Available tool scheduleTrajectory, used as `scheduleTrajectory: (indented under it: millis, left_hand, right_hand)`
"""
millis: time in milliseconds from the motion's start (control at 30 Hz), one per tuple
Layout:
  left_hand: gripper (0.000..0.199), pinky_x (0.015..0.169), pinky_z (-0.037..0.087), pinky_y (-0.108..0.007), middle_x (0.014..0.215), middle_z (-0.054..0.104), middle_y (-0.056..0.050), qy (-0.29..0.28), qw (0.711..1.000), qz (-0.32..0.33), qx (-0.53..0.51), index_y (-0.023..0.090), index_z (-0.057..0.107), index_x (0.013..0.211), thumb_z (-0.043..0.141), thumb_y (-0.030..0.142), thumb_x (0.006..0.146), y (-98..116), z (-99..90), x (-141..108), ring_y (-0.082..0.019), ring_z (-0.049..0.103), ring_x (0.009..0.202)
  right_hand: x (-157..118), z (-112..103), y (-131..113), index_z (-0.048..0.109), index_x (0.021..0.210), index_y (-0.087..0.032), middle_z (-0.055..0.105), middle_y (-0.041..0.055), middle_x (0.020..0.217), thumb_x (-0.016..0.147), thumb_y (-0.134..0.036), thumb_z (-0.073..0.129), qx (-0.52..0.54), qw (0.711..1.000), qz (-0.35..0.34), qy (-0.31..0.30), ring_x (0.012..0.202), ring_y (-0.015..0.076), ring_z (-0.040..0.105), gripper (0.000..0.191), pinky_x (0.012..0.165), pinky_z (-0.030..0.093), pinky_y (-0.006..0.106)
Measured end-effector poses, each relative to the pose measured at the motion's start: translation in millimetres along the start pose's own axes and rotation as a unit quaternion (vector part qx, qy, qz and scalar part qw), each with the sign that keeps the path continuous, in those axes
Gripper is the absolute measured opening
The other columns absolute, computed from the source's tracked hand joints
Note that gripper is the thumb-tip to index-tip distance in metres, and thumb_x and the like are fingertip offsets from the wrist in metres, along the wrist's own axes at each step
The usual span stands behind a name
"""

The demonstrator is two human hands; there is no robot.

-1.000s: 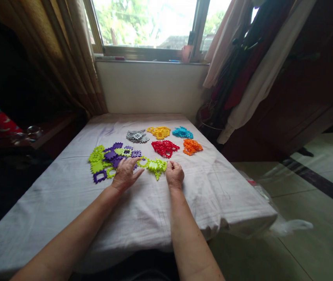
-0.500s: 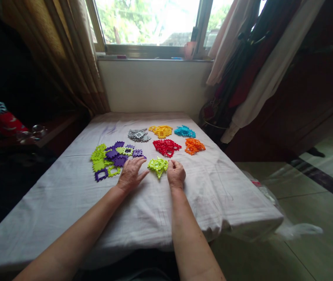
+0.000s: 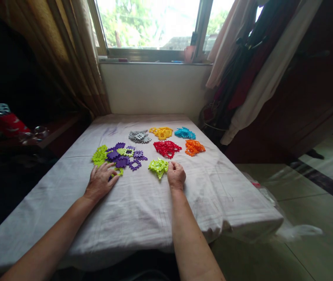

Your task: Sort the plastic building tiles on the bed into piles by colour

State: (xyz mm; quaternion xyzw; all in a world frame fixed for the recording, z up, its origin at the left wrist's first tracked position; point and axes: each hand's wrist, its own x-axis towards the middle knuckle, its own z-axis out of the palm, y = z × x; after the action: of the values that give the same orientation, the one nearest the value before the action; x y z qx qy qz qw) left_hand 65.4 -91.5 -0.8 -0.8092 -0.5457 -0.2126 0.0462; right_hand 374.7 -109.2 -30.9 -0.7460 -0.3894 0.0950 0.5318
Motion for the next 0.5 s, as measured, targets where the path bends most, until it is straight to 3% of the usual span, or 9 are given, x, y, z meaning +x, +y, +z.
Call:
scheduleTrajectory:
  millis: [200,500]
  left_hand:
    - [0.014,0.115,0.028,-0.058,0.133,0.063,-0.008,0.008,0.995,0.057,-0.076,0.024,0.069,0.086,0.058,0.033,0.087,41.7,4.0,-2.2,-0.030,0.047,0.134]
    - [0.011,0.114,0.031,-0.057,0.133,0.063,-0.007,-0.027,0.984,0.113,-0.137,0.024,0.068,0.086,0.061,0.032,0.087,98.0,28.0,19.9,-0.028,0.047,0.135]
  right_hand:
    - [-0.5,1.0,0.2,0.076,0.082,-0.019,0.074,0.0080,0.079,0.077,-0.046,0.050,0.002,1.000,-0.001,0.003,0.072,0.0199,0.063,0.038,0.070,0.047,0.029]
    - [-1.1,-0.5,-0.4,0.076,0.082,-0.020,0.074,0.0072,0.080,0.079,-0.044,0.050,-0.004,1.000,-0.001,-0.010,0.076,0.0201,0.064,0.035,0.073,0.048,0.028]
